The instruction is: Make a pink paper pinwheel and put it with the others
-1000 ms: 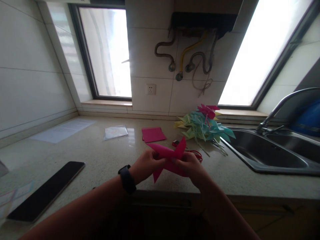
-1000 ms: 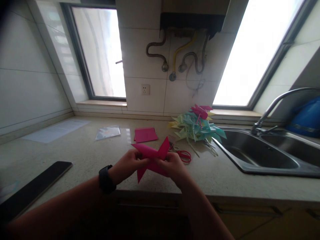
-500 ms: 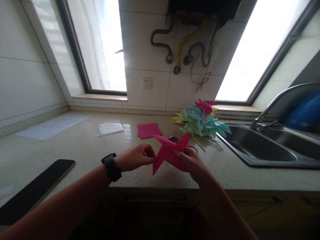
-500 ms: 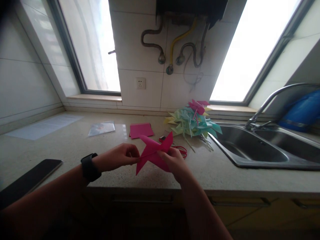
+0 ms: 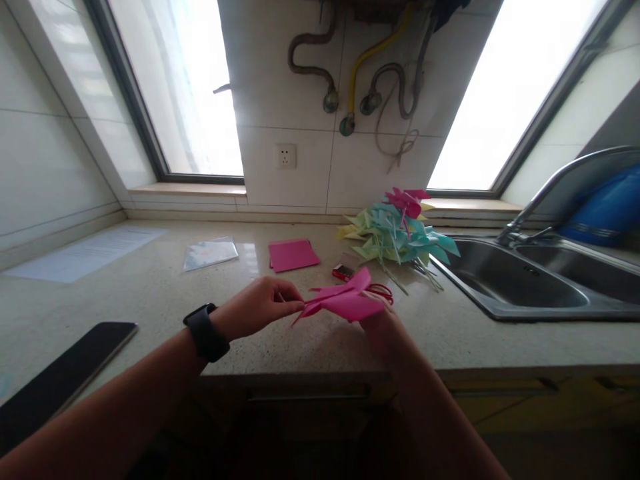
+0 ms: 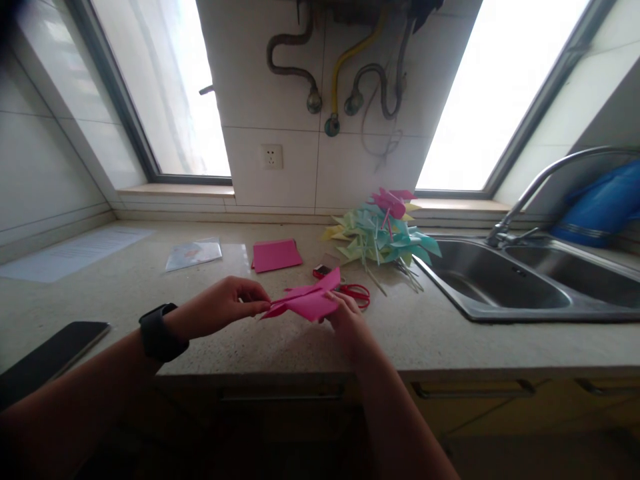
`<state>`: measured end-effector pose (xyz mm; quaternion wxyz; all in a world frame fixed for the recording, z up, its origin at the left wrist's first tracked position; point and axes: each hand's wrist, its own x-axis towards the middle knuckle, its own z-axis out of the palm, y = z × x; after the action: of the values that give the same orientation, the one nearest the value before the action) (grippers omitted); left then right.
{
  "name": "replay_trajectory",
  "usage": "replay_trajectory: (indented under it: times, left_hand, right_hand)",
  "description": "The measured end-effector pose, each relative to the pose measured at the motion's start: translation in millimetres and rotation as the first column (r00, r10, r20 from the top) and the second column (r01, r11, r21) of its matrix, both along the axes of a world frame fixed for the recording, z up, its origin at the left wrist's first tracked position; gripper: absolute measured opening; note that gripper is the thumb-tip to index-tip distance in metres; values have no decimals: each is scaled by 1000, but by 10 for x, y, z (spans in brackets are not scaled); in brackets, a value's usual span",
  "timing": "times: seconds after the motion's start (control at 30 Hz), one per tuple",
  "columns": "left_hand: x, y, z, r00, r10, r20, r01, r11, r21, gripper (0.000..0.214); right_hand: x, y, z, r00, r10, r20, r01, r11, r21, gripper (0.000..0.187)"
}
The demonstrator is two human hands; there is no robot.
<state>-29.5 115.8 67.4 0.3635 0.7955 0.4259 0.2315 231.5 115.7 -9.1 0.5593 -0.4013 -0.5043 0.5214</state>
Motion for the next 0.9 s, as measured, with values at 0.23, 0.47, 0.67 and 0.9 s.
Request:
replay_trajectory:
  times: [0.23,0.47,0.67,0.9]
  left_hand:
    - [-5,2,10,1000,31,1,-31,1000,6,24]
    - [5,39,-85,993,83,79,-77,994,-84,21]
    - [90,29,-227,978,127,163,-98,980,-172,25]
    - [198,-59,-255,964,126,234,-51,952,-302,23]
  right_hand:
    - [33,-24,-16,999,3,-48,0,998,57,26]
    - [41,1,-81,989,-138,-49,142,985,99,20]
    - [0,-3,-28,981,-143,-130,153,986,68,26]
    - [-48,-43,62,946,-169,-278,183,983,28,55]
